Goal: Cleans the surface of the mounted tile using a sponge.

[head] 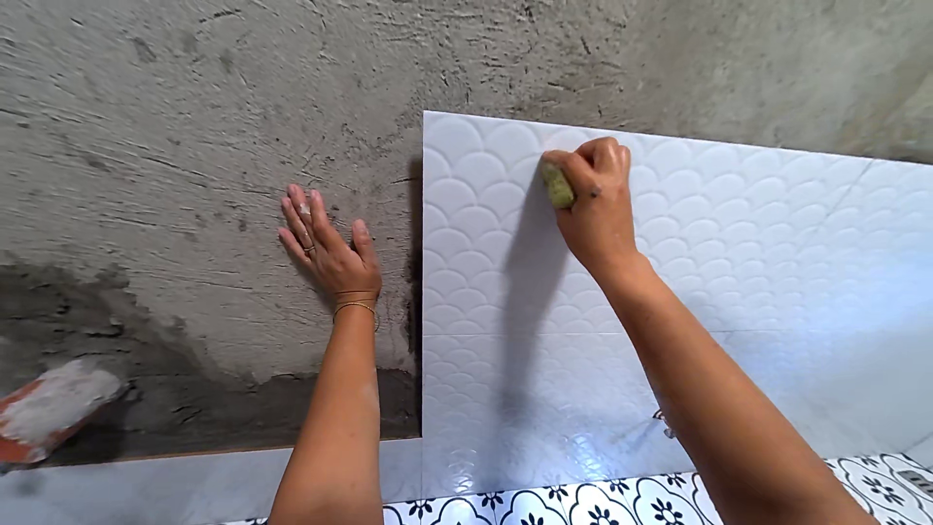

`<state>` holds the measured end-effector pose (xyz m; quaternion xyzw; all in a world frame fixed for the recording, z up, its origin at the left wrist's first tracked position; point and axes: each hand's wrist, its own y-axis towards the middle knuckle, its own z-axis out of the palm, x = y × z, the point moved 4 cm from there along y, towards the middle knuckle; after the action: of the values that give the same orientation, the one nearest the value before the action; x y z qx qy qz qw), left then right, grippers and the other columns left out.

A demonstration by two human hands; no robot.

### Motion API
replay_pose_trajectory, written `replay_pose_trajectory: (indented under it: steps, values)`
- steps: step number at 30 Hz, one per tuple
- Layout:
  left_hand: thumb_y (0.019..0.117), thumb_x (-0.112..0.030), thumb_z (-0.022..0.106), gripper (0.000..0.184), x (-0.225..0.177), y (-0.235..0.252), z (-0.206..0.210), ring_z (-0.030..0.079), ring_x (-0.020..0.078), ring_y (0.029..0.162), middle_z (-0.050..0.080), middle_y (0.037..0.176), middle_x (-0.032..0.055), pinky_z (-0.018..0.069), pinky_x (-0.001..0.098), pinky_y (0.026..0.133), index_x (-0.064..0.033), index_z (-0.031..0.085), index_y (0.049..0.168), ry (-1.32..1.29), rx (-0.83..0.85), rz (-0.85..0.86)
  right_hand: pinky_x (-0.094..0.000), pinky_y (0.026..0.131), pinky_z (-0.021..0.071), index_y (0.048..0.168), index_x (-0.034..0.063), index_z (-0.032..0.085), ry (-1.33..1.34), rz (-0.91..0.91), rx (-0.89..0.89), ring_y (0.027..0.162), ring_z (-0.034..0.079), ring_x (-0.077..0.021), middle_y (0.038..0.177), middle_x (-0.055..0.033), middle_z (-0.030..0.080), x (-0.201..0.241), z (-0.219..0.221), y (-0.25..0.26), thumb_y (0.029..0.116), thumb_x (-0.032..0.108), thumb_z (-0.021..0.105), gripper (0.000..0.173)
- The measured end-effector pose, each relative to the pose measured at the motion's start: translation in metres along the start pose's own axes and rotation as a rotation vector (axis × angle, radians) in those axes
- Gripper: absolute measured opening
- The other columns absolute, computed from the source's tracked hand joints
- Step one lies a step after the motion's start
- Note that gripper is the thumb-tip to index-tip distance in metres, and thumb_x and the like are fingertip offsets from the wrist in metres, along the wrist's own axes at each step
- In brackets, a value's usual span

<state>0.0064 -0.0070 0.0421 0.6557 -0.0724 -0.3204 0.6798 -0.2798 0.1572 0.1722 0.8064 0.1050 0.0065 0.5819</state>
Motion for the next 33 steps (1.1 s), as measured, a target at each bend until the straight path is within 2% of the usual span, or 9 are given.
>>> replay_pose_trajectory:
  steps: [4, 7, 12, 16, 20, 23, 26, 30, 33]
  values:
    - [0.1068, -0.051, 0.033, 0.069, -0.002, 0.000, -0.002, 0.025, 0.0341, 0.155, 0.034, 0.163, 0.0208, 0.0109, 0.0577, 0.125, -0.0029, 0.036, 0.156, 0.007, 0.005, 0.006, -0.0483, 0.107, 0.0439, 0.120, -0.0052, 0.064, 0.008, 0.188, -0.161, 0.118, 0.060, -0.0415, 0.117, -0.0260, 0.066, -0.015, -0.008, 0.004, 0.0903, 0.003, 0.062, 0.031]
    - [0.1068, -0.050, 0.033, 0.069, 0.002, -0.003, -0.004, 0.015, 0.0293, 0.158, 0.023, 0.169, 0.0155, 0.0068, 0.0553, 0.127, -0.0070, 0.030, 0.160, 0.020, 0.090, -0.027, -0.0484, 0.107, 0.0443, 0.114, -0.0065, 0.068, 0.088, 0.146, -0.204, 0.119, 0.059, -0.0418, 0.117, -0.0269, 0.065, 0.025, 0.015, 0.012, 0.0911, 0.004, 0.063, 0.026]
    - [0.1053, -0.052, 0.033, 0.072, 0.006, -0.002, -0.001, 0.017, 0.0316, 0.158, 0.024, 0.168, 0.0177, 0.0074, 0.0574, 0.126, -0.0062, 0.030, 0.160, 0.009, 0.094, -0.029, -0.0406, 0.089, 0.0560, 0.099, 0.0005, 0.074, 0.221, -0.172, -0.227, 0.108, 0.066, -0.0354, 0.107, -0.0206, 0.069, 0.116, 0.068, 0.010, 0.0899, -0.001, 0.066, 0.013]
    - [0.1048, -0.054, 0.032, 0.073, 0.005, -0.002, -0.002, 0.017, 0.0326, 0.157, 0.025, 0.167, 0.0191, 0.0069, 0.0558, 0.127, -0.0046, 0.031, 0.159, -0.006, 0.091, -0.035, -0.0440, 0.101, 0.0508, 0.110, -0.0010, 0.075, 0.119, -0.058, -0.213, 0.113, 0.065, -0.0381, 0.114, -0.0240, 0.069, 0.046, 0.034, 0.006, 0.0929, 0.003, 0.064, 0.020]
    - [0.1051, -0.053, 0.033, 0.072, 0.004, -0.003, 0.000, 0.017, 0.0326, 0.158, 0.024, 0.167, 0.0197, 0.0068, 0.0571, 0.126, -0.0052, 0.032, 0.159, -0.009, 0.083, -0.033, -0.0464, 0.109, 0.0430, 0.124, -0.0057, 0.066, -0.028, 0.444, -0.254, 0.124, 0.056, -0.0412, 0.126, -0.0294, 0.061, -0.077, -0.028, -0.030, 0.0926, 0.009, 0.063, 0.035]
    - [0.1049, -0.052, 0.033, 0.071, 0.002, -0.002, -0.001, 0.018, 0.0334, 0.157, 0.025, 0.167, 0.0202, 0.0074, 0.0575, 0.126, -0.0054, 0.033, 0.158, -0.002, 0.088, -0.033, -0.0414, 0.107, 0.0424, 0.126, -0.0058, 0.064, -0.012, 0.622, -0.385, 0.122, 0.054, -0.0380, 0.126, -0.0275, 0.058, -0.096, -0.029, -0.039, 0.0892, 0.006, 0.064, 0.039]
    - [0.1047, -0.053, 0.032, 0.071, 0.007, -0.001, 0.000, 0.012, 0.0313, 0.158, 0.019, 0.169, 0.0179, 0.0052, 0.0550, 0.127, -0.0084, 0.030, 0.160, 0.008, 0.128, -0.061, -0.0463, 0.109, 0.0434, 0.118, -0.0058, 0.069, 0.074, 0.369, -0.362, 0.123, 0.057, -0.0416, 0.122, -0.0287, 0.063, -0.025, 0.006, -0.026, 0.0893, 0.005, 0.064, 0.031]
    - [0.1039, -0.053, 0.034, 0.071, 0.011, -0.001, 0.003, 0.015, 0.0285, 0.158, 0.021, 0.169, 0.0153, 0.0078, 0.0524, 0.128, -0.0111, 0.030, 0.161, 0.029, 0.131, -0.077, -0.0425, 0.099, 0.0546, 0.104, 0.0018, 0.076, 0.187, -0.100, -0.249, 0.113, 0.066, -0.0350, 0.111, -0.0199, 0.071, 0.085, 0.065, -0.027, 0.0905, 0.001, 0.067, 0.017]
    - [0.1042, -0.054, 0.033, 0.072, 0.012, 0.000, 0.004, 0.017, 0.0307, 0.158, 0.022, 0.169, 0.0165, 0.0096, 0.0527, 0.128, -0.0091, 0.030, 0.160, 0.039, 0.128, -0.075, -0.0405, 0.093, 0.0564, 0.102, 0.0021, 0.075, 0.227, -0.240, -0.218, 0.109, 0.067, -0.0329, 0.107, -0.0176, 0.070, 0.075, 0.063, -0.026, 0.0920, -0.003, 0.064, 0.016]
